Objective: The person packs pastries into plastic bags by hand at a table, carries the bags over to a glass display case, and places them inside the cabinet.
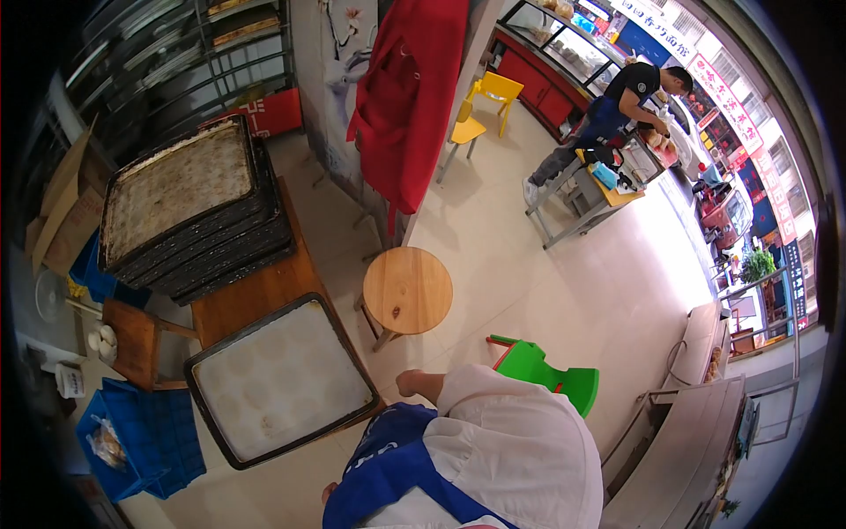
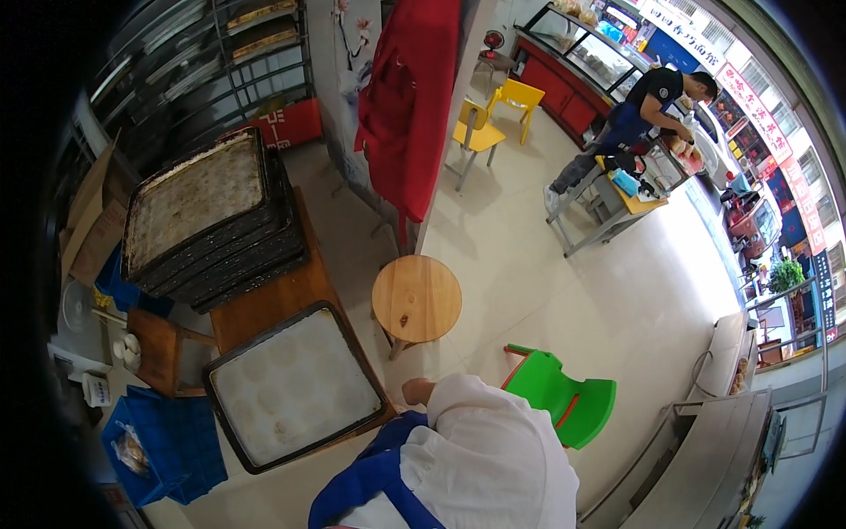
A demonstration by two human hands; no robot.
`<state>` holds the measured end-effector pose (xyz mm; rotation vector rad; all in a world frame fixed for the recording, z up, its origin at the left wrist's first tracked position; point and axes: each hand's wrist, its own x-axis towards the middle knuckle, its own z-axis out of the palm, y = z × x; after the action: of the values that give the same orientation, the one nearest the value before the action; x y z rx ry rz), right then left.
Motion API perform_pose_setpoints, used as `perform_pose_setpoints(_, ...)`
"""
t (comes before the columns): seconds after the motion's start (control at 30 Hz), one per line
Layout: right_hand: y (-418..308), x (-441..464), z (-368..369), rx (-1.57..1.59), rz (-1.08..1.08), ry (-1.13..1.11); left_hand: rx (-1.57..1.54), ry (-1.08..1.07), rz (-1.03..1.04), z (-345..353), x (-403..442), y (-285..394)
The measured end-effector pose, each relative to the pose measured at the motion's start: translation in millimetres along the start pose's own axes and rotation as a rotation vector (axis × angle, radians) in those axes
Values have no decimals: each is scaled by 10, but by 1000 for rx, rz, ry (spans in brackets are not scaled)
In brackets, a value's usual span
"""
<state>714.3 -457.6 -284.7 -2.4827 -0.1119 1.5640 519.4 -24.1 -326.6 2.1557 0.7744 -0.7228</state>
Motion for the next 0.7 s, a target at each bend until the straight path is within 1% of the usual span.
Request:
perform_pose_setpoints(0.07, -4, 26, 1, 38, 38, 12, 1, 2, 3, -16, 2, 7)
perform_pose_setpoints(0.27, 6, 103, 56, 30, 22, 56, 0, 9, 9, -66, 9, 42)
perform_pose_setpoints(0.37, 12, 155, 49, 15, 21, 12, -10, 9, 10, -73, 16, 40)
perform_pose_setpoints(0.5, -2, 156, 40, 23, 27, 38, -27, 15, 8, -107, -4, 28)
perform_pose_setpoints(0.6, -8, 222, 57, 1, -14, 23, -55, 18, 8, -134, -41, -32)
perform_pose_setpoints(0.67, -76, 405, 198, -143, 33, -145, -87, 18, 30, -205, -73, -84)
perform_pose_setpoints(0.7, -92, 481, 271, -189, 24, -176, -114, 26, 47, -227, -77, -111)
